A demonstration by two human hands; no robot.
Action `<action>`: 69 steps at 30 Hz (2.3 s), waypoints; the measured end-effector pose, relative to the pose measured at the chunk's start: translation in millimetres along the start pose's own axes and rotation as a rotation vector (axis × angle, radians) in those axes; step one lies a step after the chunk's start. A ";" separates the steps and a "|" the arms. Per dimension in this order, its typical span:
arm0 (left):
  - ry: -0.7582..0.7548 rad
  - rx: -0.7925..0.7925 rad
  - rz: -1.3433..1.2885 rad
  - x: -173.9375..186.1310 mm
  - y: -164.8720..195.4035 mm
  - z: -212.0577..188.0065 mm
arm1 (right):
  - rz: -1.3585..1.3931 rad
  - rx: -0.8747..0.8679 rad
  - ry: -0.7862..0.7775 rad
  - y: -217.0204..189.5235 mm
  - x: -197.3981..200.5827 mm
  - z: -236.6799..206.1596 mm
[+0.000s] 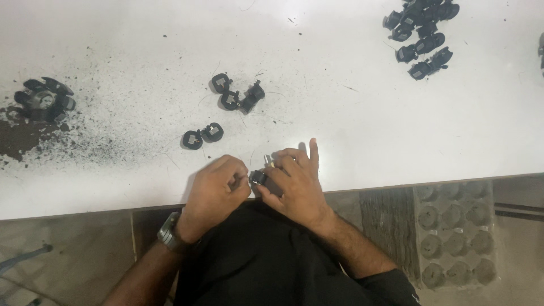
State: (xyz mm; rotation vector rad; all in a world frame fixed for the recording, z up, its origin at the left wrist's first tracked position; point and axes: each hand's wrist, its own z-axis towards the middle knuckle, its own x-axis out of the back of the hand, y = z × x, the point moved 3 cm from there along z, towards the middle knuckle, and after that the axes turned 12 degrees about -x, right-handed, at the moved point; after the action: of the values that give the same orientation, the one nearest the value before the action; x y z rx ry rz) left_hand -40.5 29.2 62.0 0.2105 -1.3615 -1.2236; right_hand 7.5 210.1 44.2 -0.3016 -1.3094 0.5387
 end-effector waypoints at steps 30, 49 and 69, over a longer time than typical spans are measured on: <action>0.104 0.015 -0.182 -16.6 -25.3 -26.1 | 0.300 0.036 0.243 -11.1 -42.4 -31.8; -0.264 -0.118 0.560 59.3 -61.8 46.8 | 0.315 -0.131 0.444 34.4 3.4 -26.5; -0.156 -0.504 0.363 12.2 8.0 -32.5 | 0.073 -0.001 -0.088 -25.6 -0.1 -7.2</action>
State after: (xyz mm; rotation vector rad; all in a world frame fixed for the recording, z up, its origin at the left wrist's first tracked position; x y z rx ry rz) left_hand -13.1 6.8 65.9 -0.4762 -1.1155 -1.2446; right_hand 19.7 189.2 55.1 -0.3311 -1.3874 0.6190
